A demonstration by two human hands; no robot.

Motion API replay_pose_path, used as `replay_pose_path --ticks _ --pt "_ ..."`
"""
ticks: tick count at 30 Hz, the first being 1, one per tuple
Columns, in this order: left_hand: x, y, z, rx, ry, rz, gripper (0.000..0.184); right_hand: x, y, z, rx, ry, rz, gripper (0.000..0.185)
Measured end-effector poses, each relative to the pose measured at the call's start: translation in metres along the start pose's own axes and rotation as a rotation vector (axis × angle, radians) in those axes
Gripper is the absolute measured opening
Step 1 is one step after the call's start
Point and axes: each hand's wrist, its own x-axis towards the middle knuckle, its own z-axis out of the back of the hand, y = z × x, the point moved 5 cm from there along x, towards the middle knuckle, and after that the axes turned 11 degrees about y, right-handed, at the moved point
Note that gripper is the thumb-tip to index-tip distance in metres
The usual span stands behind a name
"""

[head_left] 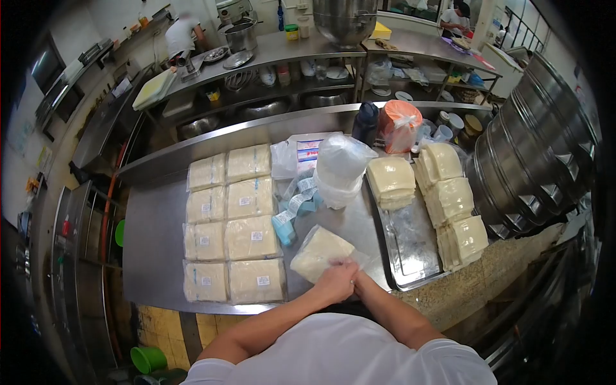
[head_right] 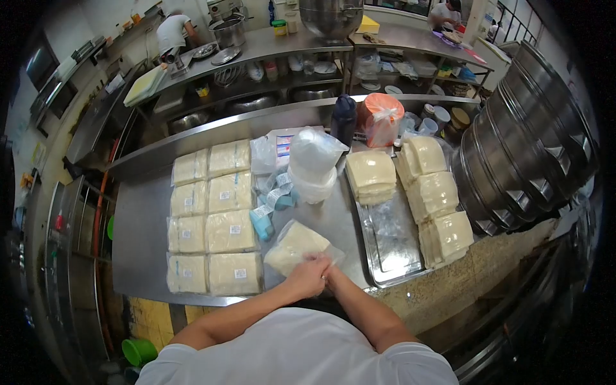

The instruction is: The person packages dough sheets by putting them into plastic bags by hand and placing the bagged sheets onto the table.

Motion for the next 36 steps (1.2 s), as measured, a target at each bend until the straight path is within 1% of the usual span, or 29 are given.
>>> replay_pose_path --ticks 2,5,7,8,10,13,16,19,22,23,25,27,30,33,36 --pt "0.0 0.005 -0.008 -0.046 0.016 -0.057 0.013 0.002 0.002 0.001 0.006 0.051 -0.006 0.041" --pt "-0.014 -0.005 0.014 -0.127 0.083 0.044 0.019 0.002 0.002 0.009 0.031 0.16 0.005 0.043" --pt "-0.031 0.0 0.049 -0.073 -0.271 0.078 0.019 -0.003 0.01 0.001 0.061 0.227 0.027 0.044" --pt "-0.042 0.005 0.066 -0.045 -0.447 0.093 0.019 -0.004 0.014 -0.004 0.077 0.147 0.02 0.044" --pt "-0.056 0.042 0.087 0.215 -0.728 0.239 0.024 -0.017 0.04 -0.047 0.11 -0.015 0.012 0.045" --pt "-0.062 0.107 0.068 -0.052 -0.327 0.535 0.021 -0.036 0.066 -0.08 0.127 -0.051 0.084 0.049" --pt "-0.061 0.114 0.062 -0.122 -0.4 0.382 0.017 -0.063 0.091 -0.122 0.241 -0.047 0.035 0.053" --pt "-0.062 0.123 0.058 -0.212 -0.419 0.334 0.012 -0.077 0.1 -0.128 0.274 -0.061 -0.002 0.053" --pt "-0.063 0.128 0.046 -0.132 -0.345 0.437 0.019 -0.054 0.075 -0.094 0.324 0.058 0.068 0.051" --pt "-0.058 0.116 0.049 -0.078 -0.371 0.346 0.023 -0.041 0.064 -0.075 0.296 -0.001 0.052 0.05" --pt "-0.053 0.066 0.055 0.024 -0.413 0.169 0.032 -0.025 0.04 -0.05 0.246 -0.128 0.012 0.049" --pt "-0.039 -0.004 0.062 -0.074 -0.198 0.165 0.044 -0.02 0.026 -0.04 0.188 -0.172 0.003 0.049" --pt "-0.005 -0.037 0.05 0.143 -0.16 0.066 0.031 -0.019 0.016 -0.041 0.127 -0.172 0.013 0.048" --pt "0.024 -0.02 0.029 0.307 -0.018 0.009 0.022 -0.021 0.011 -0.043 0.105 -0.161 0.019 0.048" --pt "0.026 -0.023 0.023 0.334 -0.063 0.005 0.016 -0.022 0.01 -0.041 0.094 -0.151 0.026 0.048"
